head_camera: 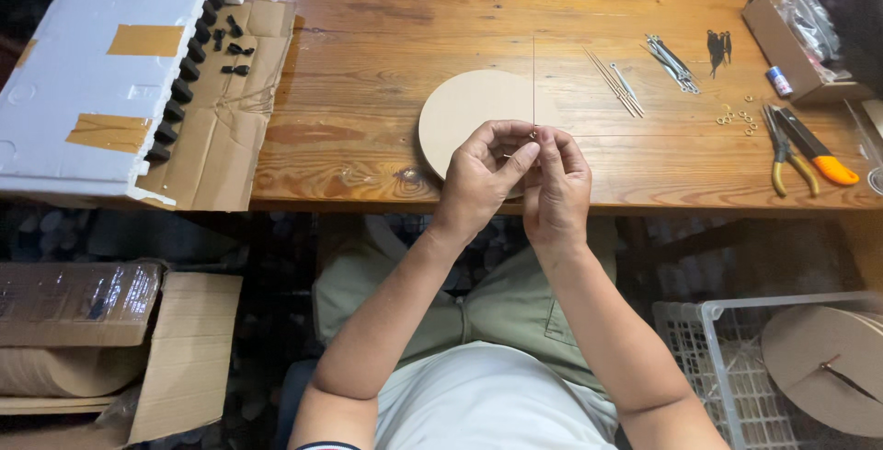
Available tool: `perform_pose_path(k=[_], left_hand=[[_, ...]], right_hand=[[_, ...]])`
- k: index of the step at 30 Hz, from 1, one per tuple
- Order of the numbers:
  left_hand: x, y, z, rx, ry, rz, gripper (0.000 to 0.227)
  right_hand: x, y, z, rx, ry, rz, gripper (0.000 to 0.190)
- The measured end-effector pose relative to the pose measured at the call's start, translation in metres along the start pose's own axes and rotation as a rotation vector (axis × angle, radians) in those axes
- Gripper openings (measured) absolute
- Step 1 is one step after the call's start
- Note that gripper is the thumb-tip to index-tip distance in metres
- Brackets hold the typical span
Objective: The person assembles a clock by attaching the hands to a round wooden face using a small metal tool. They then use a magnet to test the movement of the hands and a feather duster to clean the surface before placing the finished clock into a white plastic crate.
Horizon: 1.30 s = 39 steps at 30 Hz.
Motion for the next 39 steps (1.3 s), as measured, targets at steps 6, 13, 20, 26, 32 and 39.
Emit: perform_pose_path(k=[6,13,20,26,32,39], left_hand=[[0.001,0.002,0.012,-0.070,-0.125,0.005,0.022],[0.011,-0.003,0.011,-0.064,-0.156,-0.014,0.025],[0.035,-0.031,0.021,0.047,-0.092,-0.198,0.041],[0.024,-0.035,0.081,0.373,-0.446,-0.233,0.042],[0.034,-0.041,0.073,0.432,-0.663,-0.288,0.041],[0.053,-0.051,0.045,0.401,-0.684,-0.294,0.033]], right_hand=[[0.014,-0.005,0.011,-0.034,0.031,-0.024,0.013],[0.007,-0.006,-0.007,-0.087,0.138,-0.125,0.018],[-0.050,-0.021,-0.105,0.523,0.960,-0.571,0.025],[-0.100,-0.016,-0.119,0.950,1.619,-0.953,0.012],[-0.100,-0.025,-0.098,0.914,1.627,-1.075,0.005],[-0.082,-0.037,-0.071,0.751,1.589,-1.105,0.007]])
Point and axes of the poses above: each hand's wrist, its own y-axis away from the middle knuckle, its own x-axis out of the back of the hand, z = x × y, the point moved 7 cm from there along -y, towards the middle knuckle, and after that the axes turned 11 degrees about -z, right-handed, at the moved point
